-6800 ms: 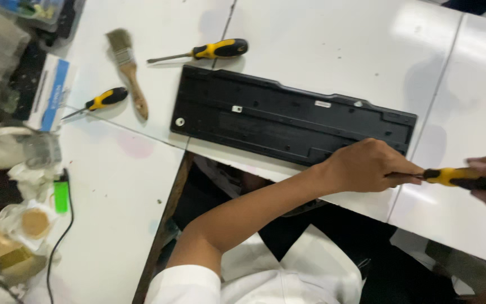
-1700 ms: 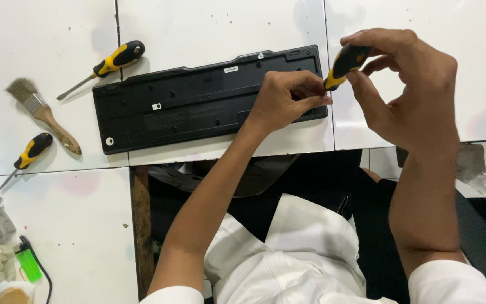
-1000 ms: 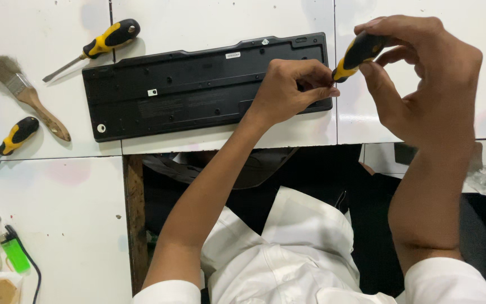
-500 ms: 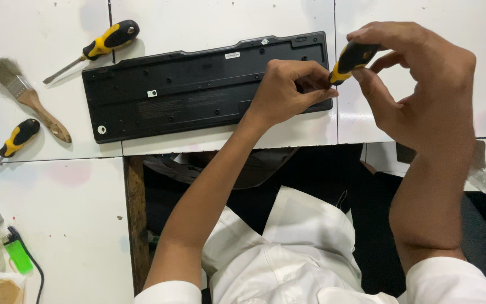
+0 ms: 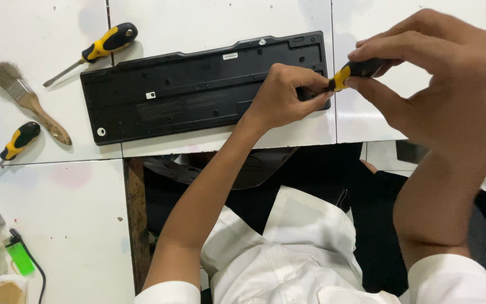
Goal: The person uses a screwdriver to tighten screws into the back of a black electronic device placed on a white table. The person systematically moves from one screw to another, securing the device's casing.
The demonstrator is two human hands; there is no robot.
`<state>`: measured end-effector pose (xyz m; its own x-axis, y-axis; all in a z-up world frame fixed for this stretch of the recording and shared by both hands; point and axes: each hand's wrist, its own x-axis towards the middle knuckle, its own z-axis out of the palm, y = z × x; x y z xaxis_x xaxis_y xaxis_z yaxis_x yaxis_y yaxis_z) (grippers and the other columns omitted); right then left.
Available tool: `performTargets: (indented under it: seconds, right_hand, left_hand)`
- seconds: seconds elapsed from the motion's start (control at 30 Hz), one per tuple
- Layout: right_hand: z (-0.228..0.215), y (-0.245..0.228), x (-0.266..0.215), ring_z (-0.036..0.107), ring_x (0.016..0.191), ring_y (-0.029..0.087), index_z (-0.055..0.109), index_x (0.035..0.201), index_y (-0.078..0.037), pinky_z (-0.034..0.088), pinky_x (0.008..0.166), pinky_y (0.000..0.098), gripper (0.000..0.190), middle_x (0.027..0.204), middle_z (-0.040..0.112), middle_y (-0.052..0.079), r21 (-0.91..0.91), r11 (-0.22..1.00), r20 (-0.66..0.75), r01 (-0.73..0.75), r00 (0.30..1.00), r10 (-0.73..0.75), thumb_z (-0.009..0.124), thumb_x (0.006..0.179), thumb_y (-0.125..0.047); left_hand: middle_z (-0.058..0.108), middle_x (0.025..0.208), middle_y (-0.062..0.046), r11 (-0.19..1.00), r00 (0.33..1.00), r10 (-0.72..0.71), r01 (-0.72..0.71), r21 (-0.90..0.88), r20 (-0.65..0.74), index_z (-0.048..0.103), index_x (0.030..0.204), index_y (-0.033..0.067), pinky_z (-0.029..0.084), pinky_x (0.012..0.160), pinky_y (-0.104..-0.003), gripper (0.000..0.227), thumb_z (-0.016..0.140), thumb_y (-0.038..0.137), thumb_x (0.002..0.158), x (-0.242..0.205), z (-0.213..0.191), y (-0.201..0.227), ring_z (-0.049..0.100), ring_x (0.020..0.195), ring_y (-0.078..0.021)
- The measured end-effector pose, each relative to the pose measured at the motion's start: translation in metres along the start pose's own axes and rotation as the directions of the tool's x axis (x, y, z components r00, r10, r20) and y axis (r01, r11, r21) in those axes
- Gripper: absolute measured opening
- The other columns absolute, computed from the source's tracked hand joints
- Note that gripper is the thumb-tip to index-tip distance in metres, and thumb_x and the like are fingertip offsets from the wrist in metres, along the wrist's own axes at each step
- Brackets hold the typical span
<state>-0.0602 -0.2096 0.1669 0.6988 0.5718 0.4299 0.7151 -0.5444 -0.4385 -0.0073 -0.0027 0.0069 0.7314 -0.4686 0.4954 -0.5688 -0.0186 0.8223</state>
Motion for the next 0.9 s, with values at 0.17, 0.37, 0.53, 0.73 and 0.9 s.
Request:
performTargets:
  seconds: [0.17,0.37,0.53,0.73,0.9]
  right_hand:
    - [0.0,0.01,-0.005,0.077,0.1,0.031,0.083,0.12,0.011,0.06,0.086,0.0394,0.04,0.117,0.081,0.025,-0.188,0.982,0.022,-0.023,0.999,0.027,0.117,0.117,-0.007]
    - [-0.005,0.015,-0.008,0.077,0.108,0.034,0.081,0.137,0.019,0.064,0.097,0.0403,0.027,0.126,0.079,0.03,-0.003,0.981,0.058,-0.192,0.98,0.192,0.096,0.115,0.016]
    - [0.013,0.02,-0.018,0.077,0.088,0.019,0.076,0.11,0.004,0.052,0.084,0.0312,0.06,0.098,0.078,0.011,-0.284,0.944,-0.111,-0.169,0.984,0.142,0.126,0.119,-0.026]
    - [-0.009,0.002,0.014,0.077,0.117,0.041,0.071,0.142,0.018,0.067,0.094,0.0442,0.052,0.136,0.076,0.035,0.038,0.999,0.1,-0.016,0.995,0.012,0.096,0.097,0.01]
    - [0.011,0.018,0.026,0.079,0.1,0.028,0.071,0.141,0.006,0.065,0.082,0.0361,0.044,0.127,0.079,0.018,0.191,0.982,0.239,0.001,0.97,-0.048,0.083,0.098,0.0]
  left_hand:
    - [0.079,0.08,-0.005,0.993,0.995,0.095,-0.095,0.07,0.008,0.08,0.1,0.0033,0.059,0.061,-0.026,0.008,0.082,0.01,0.096,-0.001,0.002,-0.004,0.072,0.066,-0.0144]
    - [0.084,0.099,-0.009,0.997,0.979,-0.041,0.052,-0.051,0.2,0.08,0.11,0.002,0.066,0.071,-0.02,0.011,0.075,0.004,0.1,0.006,-0.005,0.009,0.082,0.084,-0.0135]
    - [0.081,0.085,-0.006,0.982,0.988,0.151,-0.146,0.12,-0.034,0.08,0.095,0.0043,0.059,0.066,-0.03,0.016,0.086,0.019,0.094,-0.001,0.005,0.003,0.075,0.07,-0.0161]
    - [0.064,0.07,-0.003,0.98,0.988,0.108,-0.125,0.153,0.112,0.067,0.086,0.0031,0.042,0.057,-0.032,0.016,0.071,0.002,0.102,-0.002,-0.011,0.011,0.052,0.057,-0.0167]
    - [0.035,0.061,-0.002,0.994,0.961,0.005,-0.036,0.106,0.278,0.044,0.071,0.0047,0.025,0.053,-0.033,0.029,0.053,-0.023,0.072,0.0,-0.008,0.0,0.029,0.058,-0.0165]
